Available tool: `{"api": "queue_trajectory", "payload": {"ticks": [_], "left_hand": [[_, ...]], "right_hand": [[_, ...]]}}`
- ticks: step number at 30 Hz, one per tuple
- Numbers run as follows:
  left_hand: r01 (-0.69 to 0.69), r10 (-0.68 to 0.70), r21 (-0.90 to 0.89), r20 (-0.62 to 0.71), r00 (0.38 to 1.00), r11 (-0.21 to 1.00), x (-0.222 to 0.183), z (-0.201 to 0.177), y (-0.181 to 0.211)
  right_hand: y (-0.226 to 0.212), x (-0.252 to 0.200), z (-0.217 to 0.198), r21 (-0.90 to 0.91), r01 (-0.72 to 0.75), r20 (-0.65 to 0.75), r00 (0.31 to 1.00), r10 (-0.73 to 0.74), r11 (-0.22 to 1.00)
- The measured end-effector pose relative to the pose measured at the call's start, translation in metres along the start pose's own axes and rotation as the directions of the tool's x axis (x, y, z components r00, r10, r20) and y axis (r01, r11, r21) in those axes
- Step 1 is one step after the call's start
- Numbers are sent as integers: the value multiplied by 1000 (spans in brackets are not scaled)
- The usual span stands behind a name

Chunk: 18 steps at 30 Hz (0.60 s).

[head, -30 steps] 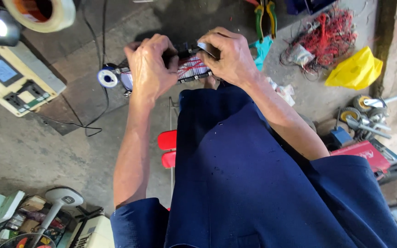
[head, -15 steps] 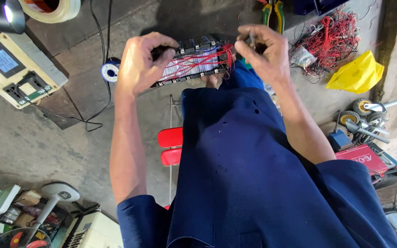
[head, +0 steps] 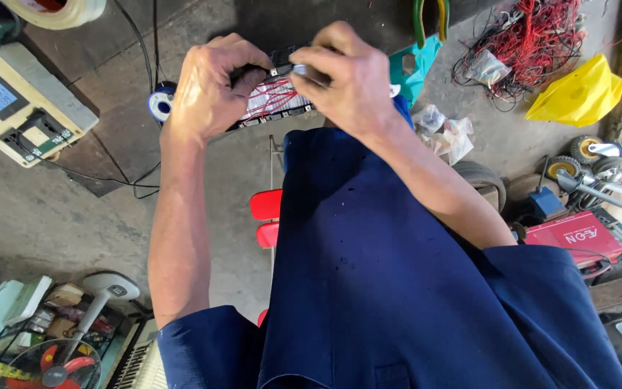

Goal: Soldering red wires to the terminals of a lithium-ion battery pack assembly.

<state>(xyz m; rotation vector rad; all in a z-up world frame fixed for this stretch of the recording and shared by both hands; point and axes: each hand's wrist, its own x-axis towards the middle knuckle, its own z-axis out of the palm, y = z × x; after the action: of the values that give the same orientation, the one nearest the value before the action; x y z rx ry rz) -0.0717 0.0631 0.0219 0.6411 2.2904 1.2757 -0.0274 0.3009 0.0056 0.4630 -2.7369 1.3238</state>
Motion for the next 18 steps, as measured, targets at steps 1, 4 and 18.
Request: {"api": "queue_trajectory", "payload": {"ticks": [1,4,18], "left_hand": [[-5,6,96,-7,1000,995,-1,4,-5],[1,7,216,-38,999,976,-6,10,-10],[94,-28,79,-600,799,992,-81,2,58]], "right_hand": [[-1,1,7,-77,-30,10,999,30,997],[-3,4,17,-184,-55,54,996,66,981],[20,21,-41,70,-162,172,974,148,984]]}}
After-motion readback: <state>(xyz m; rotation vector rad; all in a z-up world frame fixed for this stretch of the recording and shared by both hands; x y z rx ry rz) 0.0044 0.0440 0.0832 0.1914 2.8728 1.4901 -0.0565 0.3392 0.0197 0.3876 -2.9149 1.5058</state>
